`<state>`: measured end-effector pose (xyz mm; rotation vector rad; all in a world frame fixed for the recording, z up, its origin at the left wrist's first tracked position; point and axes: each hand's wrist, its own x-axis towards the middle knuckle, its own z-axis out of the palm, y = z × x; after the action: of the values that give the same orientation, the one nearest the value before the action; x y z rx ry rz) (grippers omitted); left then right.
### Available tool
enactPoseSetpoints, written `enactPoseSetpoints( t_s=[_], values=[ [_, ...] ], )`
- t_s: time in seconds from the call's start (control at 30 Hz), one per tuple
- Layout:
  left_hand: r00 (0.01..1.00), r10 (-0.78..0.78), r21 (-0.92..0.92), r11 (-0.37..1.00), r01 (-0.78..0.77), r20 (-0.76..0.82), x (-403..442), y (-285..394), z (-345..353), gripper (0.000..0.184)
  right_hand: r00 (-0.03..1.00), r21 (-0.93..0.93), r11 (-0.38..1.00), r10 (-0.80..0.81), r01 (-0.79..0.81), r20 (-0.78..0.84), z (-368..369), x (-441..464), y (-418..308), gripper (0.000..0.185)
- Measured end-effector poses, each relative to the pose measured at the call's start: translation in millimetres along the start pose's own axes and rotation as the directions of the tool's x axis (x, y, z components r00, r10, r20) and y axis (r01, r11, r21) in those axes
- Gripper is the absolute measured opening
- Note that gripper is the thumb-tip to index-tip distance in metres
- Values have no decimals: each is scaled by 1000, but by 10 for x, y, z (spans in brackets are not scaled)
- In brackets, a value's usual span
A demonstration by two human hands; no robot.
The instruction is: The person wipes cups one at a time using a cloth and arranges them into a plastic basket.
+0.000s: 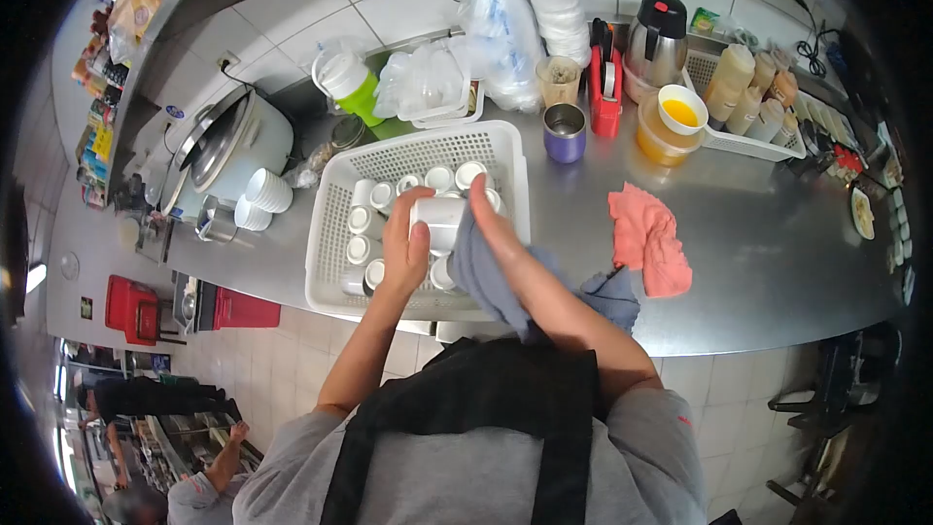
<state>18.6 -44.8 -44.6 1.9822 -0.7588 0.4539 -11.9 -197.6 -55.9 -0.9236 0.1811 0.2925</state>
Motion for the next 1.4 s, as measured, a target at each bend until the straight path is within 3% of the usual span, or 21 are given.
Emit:
enactPoseSetpoints(
  t_s=[0.03, 0.07, 0.17, 0.27, 0.37, 0.4, 0.47, 0.5, 0.53, 0.67, 0.77, 0.8, 0.83, 0.9, 0.97, 1.07, 1.1, 1.17, 1.2, 1.3, 1.4],
  values=[
    [998, -52, -41, 998, 51, -25, -23, -4, 7, 42, 991, 218, 968, 111, -126, 77, 2, -29, -116, 81],
    [994, -99, -84, 992, 94, -48, -20, -26, 19, 43, 999, 221, 975, -15, 7, 32, 42, -44, -145, 84],
    [970, -205, -140, 972, 186, -132, -16, -79, 8, 47, 994, -89, 992, 82, -88, -77, -217, -162, -361, 87],
    [969, -210, -159, 969, 189, -132, -13, -146, -51, 48, 903, -235, 877, -430, 419, 8, -440, 9, -76, 89],
    [991, -61, 4, 998, 62, -117, -11, -72, 67, 49, 955, -801, 582, -294, 136, -51, 7, -358, -212, 84],
    [994, -76, -52, 996, 73, -75, -40, -101, 110, 49, 826, -719, 525, -550, 455, 121, 47, -213, -48, 76],
    [1000, -26, -5, 1000, 26, 17, -71, -54, 92, 51, 858, -564, 701, -513, 437, 27, 56, -136, -94, 69],
    [998, -3, 19, 1000, 2, 60, -80, -39, 86, 53, 875, -474, 773, -484, 422, -12, 55, -80, -142, 65],
    [984, 114, 70, 990, -125, 134, -90, -38, 95, 58, 957, -465, 877, -227, 120, -181, 44, -108, -307, 58],
    [993, 29, -107, 994, -16, 117, -119, 26, 85, 65, 999, -102, 995, -29, 25, -38, -177, -49, -357, 59],
    [998, -41, -120, 992, 46, 40, -145, -42, 106, 67, 925, -360, 853, -363, 378, 112, -114, -125, -171, 62],
    [999, -23, -82, 996, 25, 31, -133, -41, 109, 67, 863, -555, 688, -491, 467, 117, -80, -165, -79, 62],
    [1000, -5, -45, 999, 6, 24, -110, -38, 114, 67, 784, -720, 477, -602, 505, 151, -27, -219, 4, 63],
    [999, 24, -23, 999, -23, 28, -108, -24, 102, 67, 845, -804, 442, -518, 398, 133, -21, -281, -42, 64],
    [997, 60, -56, 997, -58, 50, -83, -11, 80, 67, 995, -667, 739, -90, 90, 35, 10, -367, -475, 63],
    [971, -138, -283, 956, 79, -195, -109, 254, 342, 64, 997, 3, 1000, 4, -4, 74, -106, -146, -299, 60],
    [917, -382, -526, 806, 272, -110, -101, 212, 337, 63, 989, -102, 985, -135, 141, 67, -90, -114, -225, 59],
    [674, -703, -821, 236, 521, 226, -111, 62, 381, 60, 914, -311, 861, -394, 402, 92, -37, -117, -42, 56],
    [685, -680, -810, 232, 539, 261, -98, 37, 352, 55, 806, -466, 680, -575, 567, 142, 12, -138, -34, 50],
    [676, -605, -691, 271, 671, 420, -106, -5, 179, 49, 942, -564, 756, -241, 332, 232, -90, -300, -307, 44],
    [690, -539, -568, 407, 716, 483, -112, -35, 211, 54, 906, -646, 636, -323, 422, 274, -216, -121, -284, 29]
  ],
)
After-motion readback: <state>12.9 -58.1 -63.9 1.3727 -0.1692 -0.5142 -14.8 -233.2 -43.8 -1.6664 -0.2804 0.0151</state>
